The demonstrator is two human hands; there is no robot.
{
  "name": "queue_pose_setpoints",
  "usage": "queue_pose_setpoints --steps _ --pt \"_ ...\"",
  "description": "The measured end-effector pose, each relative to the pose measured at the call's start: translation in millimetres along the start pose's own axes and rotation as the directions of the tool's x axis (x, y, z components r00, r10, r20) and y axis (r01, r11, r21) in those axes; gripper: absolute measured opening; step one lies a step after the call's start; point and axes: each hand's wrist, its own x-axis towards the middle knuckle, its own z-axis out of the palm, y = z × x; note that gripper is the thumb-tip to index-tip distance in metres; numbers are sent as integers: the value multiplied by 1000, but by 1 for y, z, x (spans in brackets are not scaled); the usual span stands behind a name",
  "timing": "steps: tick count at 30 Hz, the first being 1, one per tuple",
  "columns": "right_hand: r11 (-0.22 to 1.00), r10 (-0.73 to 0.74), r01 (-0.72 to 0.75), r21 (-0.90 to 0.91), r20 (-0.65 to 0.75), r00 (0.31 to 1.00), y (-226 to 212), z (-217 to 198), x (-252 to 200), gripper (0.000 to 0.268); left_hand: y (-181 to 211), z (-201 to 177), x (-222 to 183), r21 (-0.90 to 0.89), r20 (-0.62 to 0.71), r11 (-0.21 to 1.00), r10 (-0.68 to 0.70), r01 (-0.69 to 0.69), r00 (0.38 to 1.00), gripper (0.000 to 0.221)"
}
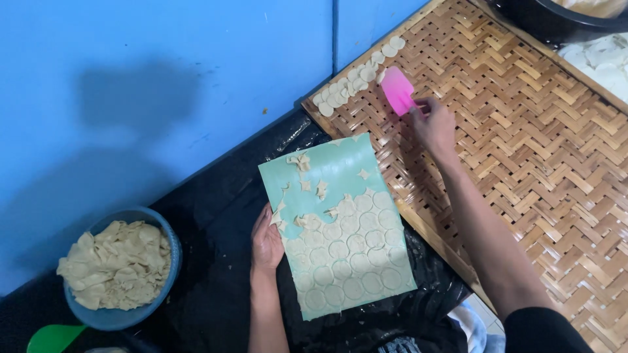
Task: Arranging small circular pieces of dough onto a woven bamboo drying tray.
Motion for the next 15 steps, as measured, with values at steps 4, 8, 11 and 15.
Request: queue_pose_setpoints --steps 4,8,11,15 --pt "999 34 -34 36 7 999 -3 13 35 24 -4 -9 2 -12 1 1000 14 -14 1000 45" --pt "997 69 -71 37 41 997 8 26 54 23 -1 -4 1 11 -14 1000 3 -3 1000 48" --pt "998 61 -60 -10 53 997 12 28 57 23 2 2 0 3 -11 1000 -8 8 1000 48" --pt "973 1 13 -230 58 998 -9 17 53 21 0 0 0 10 -39 1000 4 -3 999 48"
